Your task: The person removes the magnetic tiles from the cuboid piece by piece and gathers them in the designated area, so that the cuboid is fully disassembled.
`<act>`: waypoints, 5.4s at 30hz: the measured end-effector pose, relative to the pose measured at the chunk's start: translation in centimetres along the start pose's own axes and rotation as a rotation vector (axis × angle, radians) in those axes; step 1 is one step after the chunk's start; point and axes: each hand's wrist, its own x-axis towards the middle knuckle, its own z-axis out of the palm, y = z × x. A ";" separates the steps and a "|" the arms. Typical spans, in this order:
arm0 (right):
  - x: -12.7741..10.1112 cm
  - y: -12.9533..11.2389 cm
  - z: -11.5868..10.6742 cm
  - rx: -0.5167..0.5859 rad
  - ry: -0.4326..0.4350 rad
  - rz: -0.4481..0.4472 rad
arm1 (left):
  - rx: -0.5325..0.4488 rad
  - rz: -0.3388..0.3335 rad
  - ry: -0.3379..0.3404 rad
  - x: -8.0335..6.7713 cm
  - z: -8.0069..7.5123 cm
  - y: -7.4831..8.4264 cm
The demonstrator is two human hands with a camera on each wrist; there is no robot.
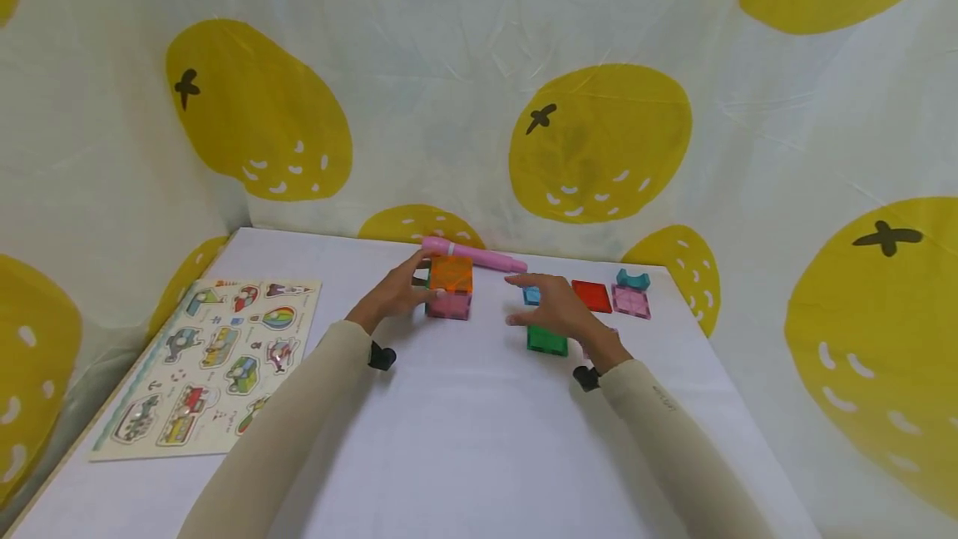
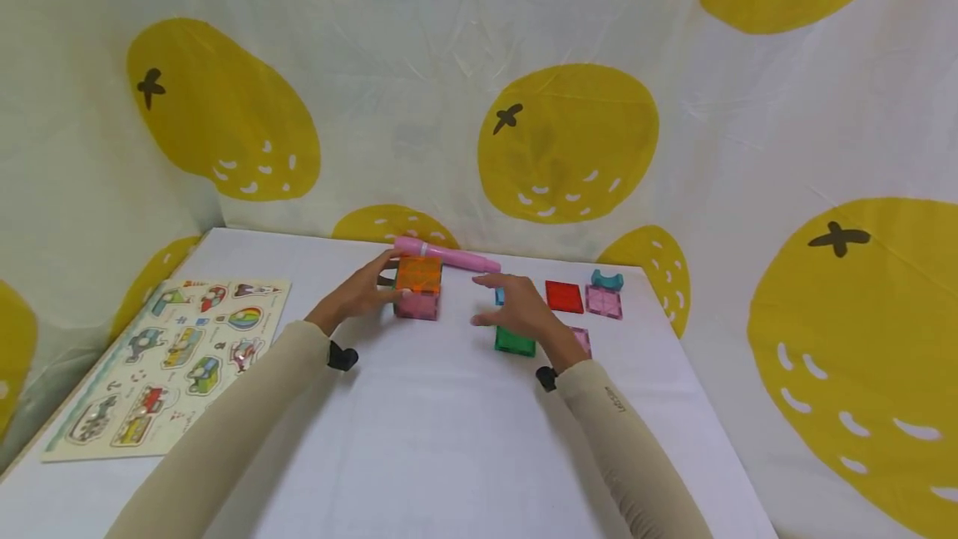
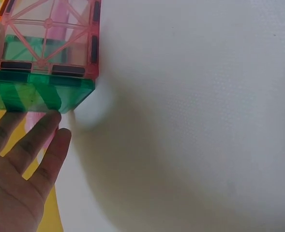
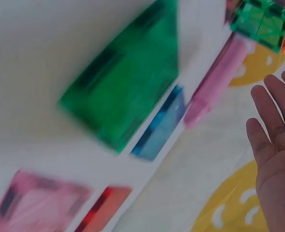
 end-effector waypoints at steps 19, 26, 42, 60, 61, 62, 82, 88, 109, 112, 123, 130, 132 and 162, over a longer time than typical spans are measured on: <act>7.6 -6.9 1.9 -0.122 -0.022 -0.233 | -0.063 0.041 -0.004 0.0 -0.3 0.2; 7.8 -6.9 2.0 -0.139 -0.029 -0.195 | -0.047 0.012 0.002 0.4 -0.2 0.1; 7.6 -7.0 2.4 -0.187 0.078 -0.200 | -0.062 0.062 0.001 0.3 -0.6 0.2; 6.6 -6.4 3.5 -0.086 0.160 -0.063 | -0.081 0.042 -0.010 0.2 -0.8 0.2; 6.5 -6.3 3.5 -0.072 0.159 -0.047 | -0.081 0.040 -0.012 0.2 -0.8 0.2; 6.5 -6.2 3.6 -0.058 0.160 -0.036 | -0.082 0.040 -0.013 0.2 -0.7 0.3; 3.3 -2.6 0.8 0.099 0.210 0.018 | -0.133 0.008 -0.056 0.2 -0.5 -0.3; 0.8 0.0 -0.8 0.091 0.193 0.055 | -0.130 -0.010 -0.043 0.3 -0.5 -0.5; -6.8 8.8 -5.0 0.035 0.176 0.210 | -0.187 0.046 -0.013 -0.2 0.1 -0.8; -7.9 9.7 -5.6 0.025 0.163 0.263 | -0.185 0.047 -0.011 -0.2 0.1 -0.9; -11.4 13.3 -7.7 -0.031 0.098 0.299 | -0.179 0.069 -0.006 -0.3 0.2 -1.2; -12.6 15.6 -8.4 0.002 0.058 0.325 | -0.170 0.042 -0.002 -0.4 0.4 -1.2; -12.9 16.1 -8.6 0.005 0.044 0.327 | -0.160 0.045 0.004 -0.4 0.4 -1.2; -9.4 10.5 -6.8 -0.044 0.087 0.167 | -0.178 0.062 0.011 -0.2 -0.4 -1.0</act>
